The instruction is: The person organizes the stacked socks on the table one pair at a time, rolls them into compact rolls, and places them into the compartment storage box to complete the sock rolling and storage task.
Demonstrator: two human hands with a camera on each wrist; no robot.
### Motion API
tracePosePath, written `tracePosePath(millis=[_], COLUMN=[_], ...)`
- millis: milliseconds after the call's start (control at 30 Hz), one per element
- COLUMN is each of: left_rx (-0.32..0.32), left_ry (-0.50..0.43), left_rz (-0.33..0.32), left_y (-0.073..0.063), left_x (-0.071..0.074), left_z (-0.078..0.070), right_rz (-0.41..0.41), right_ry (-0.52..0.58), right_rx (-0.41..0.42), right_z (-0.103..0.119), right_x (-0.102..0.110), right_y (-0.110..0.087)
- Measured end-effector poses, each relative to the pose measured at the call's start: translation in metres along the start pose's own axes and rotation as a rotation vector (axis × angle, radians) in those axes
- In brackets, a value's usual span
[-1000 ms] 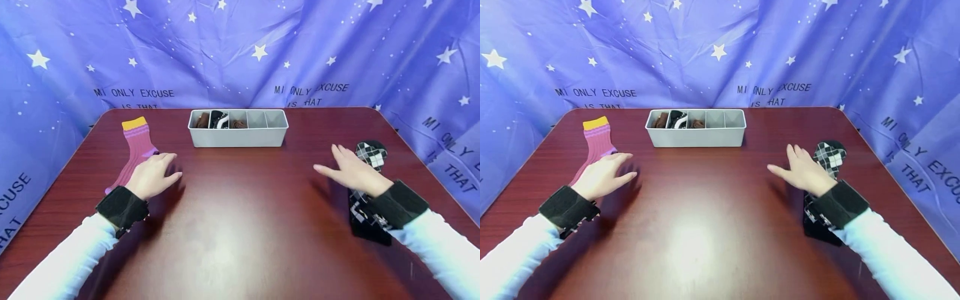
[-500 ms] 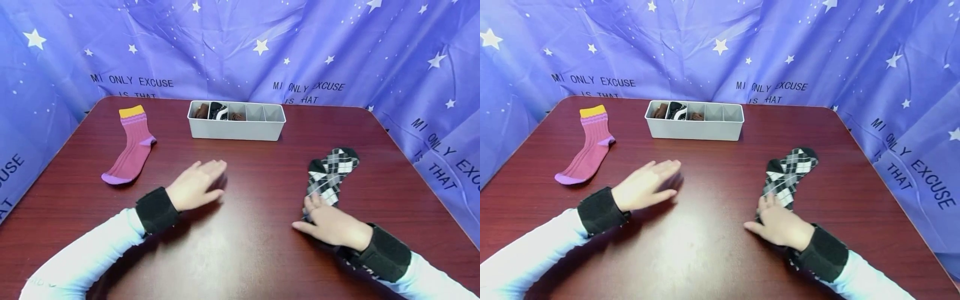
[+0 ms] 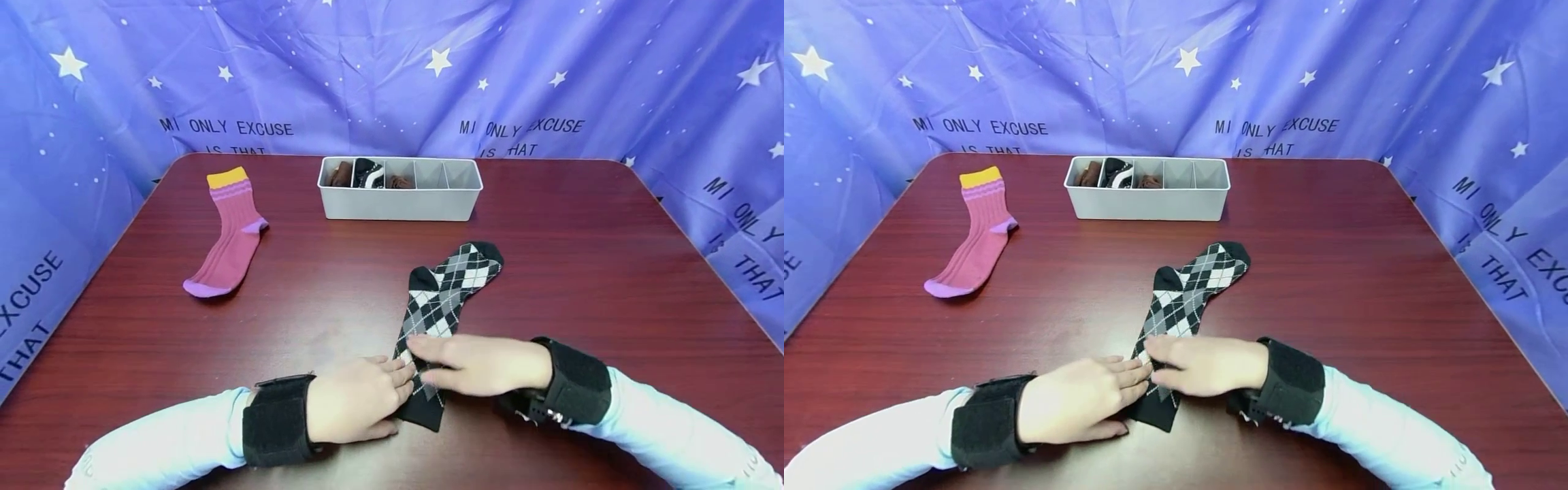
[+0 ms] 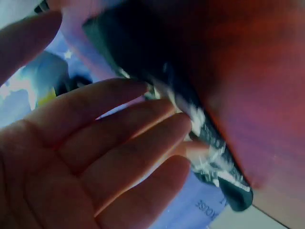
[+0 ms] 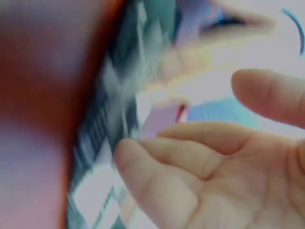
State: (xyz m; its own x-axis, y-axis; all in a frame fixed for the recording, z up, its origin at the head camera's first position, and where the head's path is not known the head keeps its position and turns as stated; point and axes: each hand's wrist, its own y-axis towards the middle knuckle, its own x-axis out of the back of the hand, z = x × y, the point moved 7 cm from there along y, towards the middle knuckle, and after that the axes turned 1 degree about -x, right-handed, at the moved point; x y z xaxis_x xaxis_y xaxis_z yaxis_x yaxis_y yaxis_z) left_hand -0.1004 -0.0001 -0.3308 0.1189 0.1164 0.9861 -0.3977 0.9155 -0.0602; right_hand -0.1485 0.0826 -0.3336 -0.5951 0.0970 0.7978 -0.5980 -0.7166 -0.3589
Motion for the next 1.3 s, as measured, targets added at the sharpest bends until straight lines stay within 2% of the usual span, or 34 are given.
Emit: tracePosePath(millis=[67, 167, 233, 300, 333, 433, 633, 900, 967, 1067, 1200, 1300], left_rx=[0.012, 0.029, 0.029, 0.027, 0.024, 0.021, 0.031, 0.029, 0.034, 0.046, 0.048, 0.041], left_ry=[0.049, 0.131, 0.193, 0.252, 0.274, 0.303, 0.330, 0.360, 0.323, 0.206, 0.048, 0.001], left_rz=[-0.012, -0.085, -0.146, -0.189, -0.206, -0.239, -0.264, -0.261, -0.261, -0.259, -0.270, -0.284], left_y=[0.001, 0.003, 0.005, 0.007, 0.008, 0.013, 0.022, 0.029, 0.028, 0.026, 0.021, 0.019], left_x=[-0.001, 0.001, 0.003, 0.005, 0.006, 0.009, 0.010, 0.005, 0.003, 0.001, 0.002, 0.004], left_z=[-0.004, -0.011, -0.016, -0.021, -0.023, -0.027, -0.028, -0.025, -0.023, -0.019, -0.010, -0.001], right_rz=[-0.126, -0.282, -0.295, -0.240, -0.210, -0.148, -0.111, -0.097, -0.135, -0.232, -0.365, -0.389], right_ry=[-0.077, -0.163, -0.194, -0.205, -0.202, -0.182, -0.166, -0.141, -0.158, -0.184, -0.210, -0.225], right_rx=[-0.030, -0.190, -0.286, -0.339, -0.340, -0.297, -0.228, -0.214, -0.181, -0.103, 0.042, 0.152], right_z=[-0.011, -0.040, -0.060, -0.075, -0.081, -0.090, -0.097, -0.105, -0.103, -0.092, -0.061, -0.033], right_x=[0.019, 0.047, 0.056, 0.057, 0.056, 0.055, 0.069, 0.076, 0.076, 0.076, 0.071, 0.061], right_y=[0.003, 0.004, 0.007, 0.013, 0.017, 0.033, 0.065, 0.078, 0.077, 0.069, 0.044, 0.023])
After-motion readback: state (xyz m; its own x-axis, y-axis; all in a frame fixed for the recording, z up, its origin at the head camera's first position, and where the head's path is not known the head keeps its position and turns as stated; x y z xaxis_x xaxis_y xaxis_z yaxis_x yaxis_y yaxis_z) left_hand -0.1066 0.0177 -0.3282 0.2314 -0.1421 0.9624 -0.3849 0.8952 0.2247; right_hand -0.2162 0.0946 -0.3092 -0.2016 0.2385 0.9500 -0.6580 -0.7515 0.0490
